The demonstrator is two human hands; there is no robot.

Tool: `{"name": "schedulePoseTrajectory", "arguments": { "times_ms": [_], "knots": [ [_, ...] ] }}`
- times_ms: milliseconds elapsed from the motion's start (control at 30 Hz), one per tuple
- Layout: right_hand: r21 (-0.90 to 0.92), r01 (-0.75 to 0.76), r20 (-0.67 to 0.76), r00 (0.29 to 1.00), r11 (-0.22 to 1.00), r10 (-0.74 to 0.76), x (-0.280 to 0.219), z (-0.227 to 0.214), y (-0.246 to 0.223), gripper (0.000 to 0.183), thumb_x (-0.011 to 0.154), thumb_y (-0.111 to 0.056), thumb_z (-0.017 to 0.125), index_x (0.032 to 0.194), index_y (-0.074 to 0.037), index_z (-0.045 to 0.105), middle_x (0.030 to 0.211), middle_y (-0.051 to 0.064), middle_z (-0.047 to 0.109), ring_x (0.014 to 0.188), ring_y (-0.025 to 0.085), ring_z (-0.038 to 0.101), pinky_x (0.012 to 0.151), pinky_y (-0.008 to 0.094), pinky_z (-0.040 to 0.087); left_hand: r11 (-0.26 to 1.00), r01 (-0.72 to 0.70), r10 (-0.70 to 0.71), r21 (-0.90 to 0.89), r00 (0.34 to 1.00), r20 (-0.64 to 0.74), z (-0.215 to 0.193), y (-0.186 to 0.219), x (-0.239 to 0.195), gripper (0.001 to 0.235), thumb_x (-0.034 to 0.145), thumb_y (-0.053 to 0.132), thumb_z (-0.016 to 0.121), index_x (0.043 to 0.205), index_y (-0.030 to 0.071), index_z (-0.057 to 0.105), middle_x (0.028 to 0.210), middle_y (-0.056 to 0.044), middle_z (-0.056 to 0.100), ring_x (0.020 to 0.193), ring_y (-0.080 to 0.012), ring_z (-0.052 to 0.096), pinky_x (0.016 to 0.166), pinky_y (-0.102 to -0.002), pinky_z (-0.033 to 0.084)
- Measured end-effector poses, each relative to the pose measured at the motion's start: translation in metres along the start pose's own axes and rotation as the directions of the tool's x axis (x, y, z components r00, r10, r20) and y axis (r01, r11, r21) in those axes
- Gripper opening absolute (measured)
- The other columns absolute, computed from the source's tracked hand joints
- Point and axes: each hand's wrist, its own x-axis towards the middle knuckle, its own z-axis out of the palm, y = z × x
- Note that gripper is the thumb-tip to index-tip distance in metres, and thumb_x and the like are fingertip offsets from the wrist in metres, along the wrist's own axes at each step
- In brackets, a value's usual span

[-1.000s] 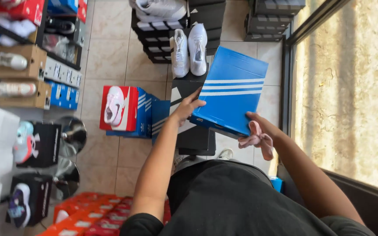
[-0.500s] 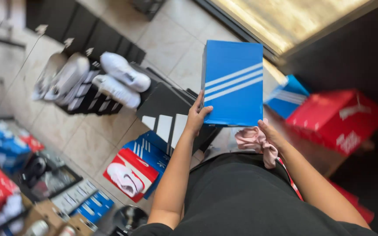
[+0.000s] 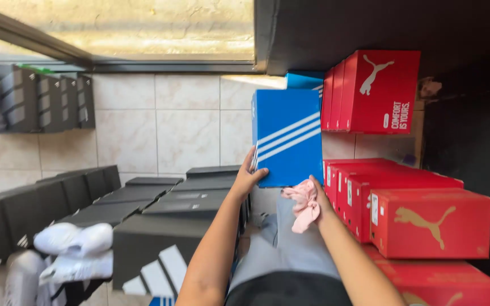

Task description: Wiping shoe boxes with a cloth and inspecting the shoes inside

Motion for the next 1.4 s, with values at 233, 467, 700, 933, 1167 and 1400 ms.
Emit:
{"name": "schedulePoseTrajectory", "arguments": {
  "times_ms": [233,467,700,933,1167,1400],
  "knots": [
    [0.287,0.237,-0.267,0.950,0.928,-0.160,0.089,-0.077,-0.089,0.093,0.081,-0.063,0.047,0.150,-0.001,0.042,0.148,0.022,0.051,0.129,0.041,0.050,0.115,0.052,0.033,0.972,0.234,-0.233,-0.002,0.970,0.070,0.022,-0.088,0.187,0.099,0.085,0.020,0.082,0.164,0.028,0.022,0.169,-0.022,0.014,0.152,-0.0475,0.016,0.118,-0.064,0.028],
    [0.237,0.390,-0.547,0.811,0.890,-0.210,0.235,-0.232,-0.146,0.050,0.089,-0.057,0.061,0.108,-0.011,0.060,0.107,0.015,0.066,0.099,0.027,0.065,0.097,0.041,0.050,0.924,0.366,-0.355,-0.114,0.929,0.103,0.028,-0.197,0.365,0.082,0.102,0.014,0.062,0.165,0.034,0.013,0.169,-0.012,0.023,0.152,-0.0449,0.023,0.110,-0.070,0.035],
    [0.379,0.343,-0.518,0.848,0.860,-0.110,0.303,-0.252,-0.215,0.081,0.074,-0.059,0.063,0.131,-0.002,0.056,0.125,0.023,0.062,0.117,0.038,0.059,0.105,0.051,0.043,0.940,0.289,-0.276,-0.181,0.957,0.092,0.012,-0.296,0.473,0.078,0.103,0.007,0.064,0.162,0.037,0.024,0.168,-0.006,0.028,0.154,-0.0395,0.021,0.110,-0.066,0.037],
    [0.466,0.548,-0.467,0.819,0.694,-0.333,0.371,-0.321,-0.231,0.048,0.085,-0.050,0.068,0.099,-0.006,0.053,0.101,0.020,0.065,0.099,0.033,0.066,0.096,0.046,0.050,0.968,0.184,-0.171,-0.173,0.981,0.089,0.025,-0.309,0.511,0.078,0.105,0.008,0.063,0.164,0.034,0.019,0.170,-0.013,0.020,0.156,-0.0441,0.011,0.120,-0.067,0.019],
    [0.357,0.745,-0.564,0.653,0.564,-0.506,0.385,-0.316,-0.239,0.020,0.093,-0.030,0.075,0.083,-0.015,0.066,0.087,0.006,0.075,0.088,0.018,0.075,0.088,0.032,0.059,0.933,0.333,-0.331,-0.135,0.943,0.039,0.042,-0.278,0.512,0.095,0.095,0.045,0.069,0.164,0.034,0.005,0.173,-0.008,0.007,0.156,-0.0482,0.001,0.113,-0.080,0.012],
    [-0.005,0.619,-0.685,0.570,0.785,-0.454,0.328,-0.259,-0.234,0.034,0.098,-0.035,0.071,0.070,-0.021,0.055,0.066,-0.007,0.064,0.066,0.004,0.064,0.072,0.015,0.049,0.928,0.275,-0.244,0.251,0.958,-0.151,0.029,-0.335,0.507,0.074,0.103,0.042,0.058,0.163,0.020,0.021,0.165,-0.026,0.025,0.145,-0.0506,0.033,0.120,-0.062,0.032]
  ]
}}
